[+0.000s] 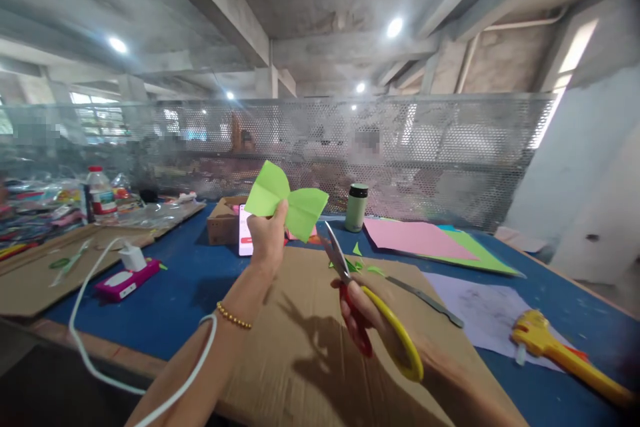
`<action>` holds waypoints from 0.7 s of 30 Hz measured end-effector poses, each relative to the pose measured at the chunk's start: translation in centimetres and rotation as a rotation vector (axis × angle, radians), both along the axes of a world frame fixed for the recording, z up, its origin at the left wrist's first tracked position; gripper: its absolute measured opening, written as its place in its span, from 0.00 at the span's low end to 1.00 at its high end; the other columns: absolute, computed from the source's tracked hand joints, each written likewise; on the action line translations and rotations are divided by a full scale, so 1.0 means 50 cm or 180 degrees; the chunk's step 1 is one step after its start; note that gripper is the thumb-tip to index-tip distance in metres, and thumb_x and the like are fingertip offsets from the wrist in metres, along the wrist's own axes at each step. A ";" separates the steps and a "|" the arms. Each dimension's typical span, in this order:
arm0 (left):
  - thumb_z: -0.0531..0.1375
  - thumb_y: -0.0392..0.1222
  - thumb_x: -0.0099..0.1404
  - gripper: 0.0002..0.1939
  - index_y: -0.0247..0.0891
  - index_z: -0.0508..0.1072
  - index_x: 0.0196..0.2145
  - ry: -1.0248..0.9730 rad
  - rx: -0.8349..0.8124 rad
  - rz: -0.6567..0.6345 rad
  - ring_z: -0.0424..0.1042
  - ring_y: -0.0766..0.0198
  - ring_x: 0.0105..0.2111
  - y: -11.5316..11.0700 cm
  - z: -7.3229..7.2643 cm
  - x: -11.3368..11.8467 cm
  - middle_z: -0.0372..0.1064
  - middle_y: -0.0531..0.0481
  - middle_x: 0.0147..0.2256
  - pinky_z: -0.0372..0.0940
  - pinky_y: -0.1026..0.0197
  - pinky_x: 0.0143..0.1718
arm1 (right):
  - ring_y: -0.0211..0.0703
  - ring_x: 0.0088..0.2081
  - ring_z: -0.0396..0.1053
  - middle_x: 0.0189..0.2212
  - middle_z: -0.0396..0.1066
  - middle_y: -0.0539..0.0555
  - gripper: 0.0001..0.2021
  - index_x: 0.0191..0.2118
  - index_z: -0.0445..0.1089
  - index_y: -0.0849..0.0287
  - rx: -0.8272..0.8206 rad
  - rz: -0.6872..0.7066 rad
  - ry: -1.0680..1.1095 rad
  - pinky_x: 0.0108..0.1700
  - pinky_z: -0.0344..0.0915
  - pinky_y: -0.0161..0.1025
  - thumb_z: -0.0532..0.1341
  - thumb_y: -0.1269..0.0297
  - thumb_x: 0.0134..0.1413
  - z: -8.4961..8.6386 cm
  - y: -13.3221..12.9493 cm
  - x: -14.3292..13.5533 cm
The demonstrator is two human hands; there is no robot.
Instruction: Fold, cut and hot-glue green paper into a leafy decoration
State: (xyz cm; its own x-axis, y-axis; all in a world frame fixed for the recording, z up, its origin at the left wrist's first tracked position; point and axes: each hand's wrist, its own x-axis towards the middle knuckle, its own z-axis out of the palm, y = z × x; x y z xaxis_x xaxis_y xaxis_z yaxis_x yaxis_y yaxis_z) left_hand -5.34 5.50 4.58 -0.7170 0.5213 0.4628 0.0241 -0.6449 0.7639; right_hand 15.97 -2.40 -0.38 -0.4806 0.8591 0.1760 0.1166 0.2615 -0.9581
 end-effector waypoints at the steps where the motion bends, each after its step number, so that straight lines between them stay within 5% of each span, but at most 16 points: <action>1: 0.69 0.39 0.56 0.11 0.30 0.80 0.37 0.0023 0.0038 0.0011 0.80 0.50 0.45 -0.002 0.010 0.005 0.81 0.35 0.42 0.72 0.54 0.49 | 0.32 0.15 0.59 0.23 0.63 0.45 0.32 0.44 0.66 0.59 0.0014 0.0010 0.0034 0.17 0.59 0.33 0.54 0.30 0.57 0.001 -0.002 -0.012; 5: 0.69 0.40 0.57 0.11 0.30 0.80 0.37 0.0018 0.0029 -0.0090 0.79 0.50 0.45 -0.007 0.020 0.024 0.81 0.35 0.41 0.73 0.54 0.49 | 0.31 0.18 0.59 0.26 0.62 0.45 0.34 0.47 0.65 0.60 0.0132 -0.0031 -0.0012 0.19 0.59 0.32 0.56 0.29 0.54 -0.004 -0.009 -0.025; 12: 0.71 0.41 0.52 0.15 0.32 0.79 0.37 -0.0124 -0.0209 -0.0778 0.79 0.50 0.44 -0.008 -0.030 0.020 0.81 0.38 0.40 0.73 0.51 0.49 | 0.32 0.16 0.58 0.21 0.61 0.44 0.26 0.43 0.67 0.58 0.0209 -0.0807 0.0052 0.17 0.57 0.32 0.61 0.37 0.57 0.027 0.012 0.056; 17: 0.72 0.46 0.51 0.22 0.32 0.79 0.42 0.0395 -0.0233 -0.1209 0.79 0.48 0.45 -0.008 -0.042 0.049 0.80 0.36 0.44 0.72 0.49 0.50 | 0.37 0.19 0.65 0.22 0.68 0.45 0.28 0.47 0.68 0.58 0.0138 -0.1143 0.1189 0.21 0.63 0.35 0.73 0.48 0.45 0.079 0.079 0.080; 21: 0.70 0.45 0.54 0.19 0.33 0.80 0.42 0.1069 -0.0381 -0.1271 0.79 0.49 0.46 -0.021 -0.065 0.084 0.80 0.37 0.45 0.71 0.51 0.51 | 0.38 0.27 0.71 0.29 0.73 0.50 0.31 0.49 0.69 0.59 -0.0170 -0.1381 0.1697 0.29 0.69 0.35 0.75 0.48 0.41 0.055 0.115 0.090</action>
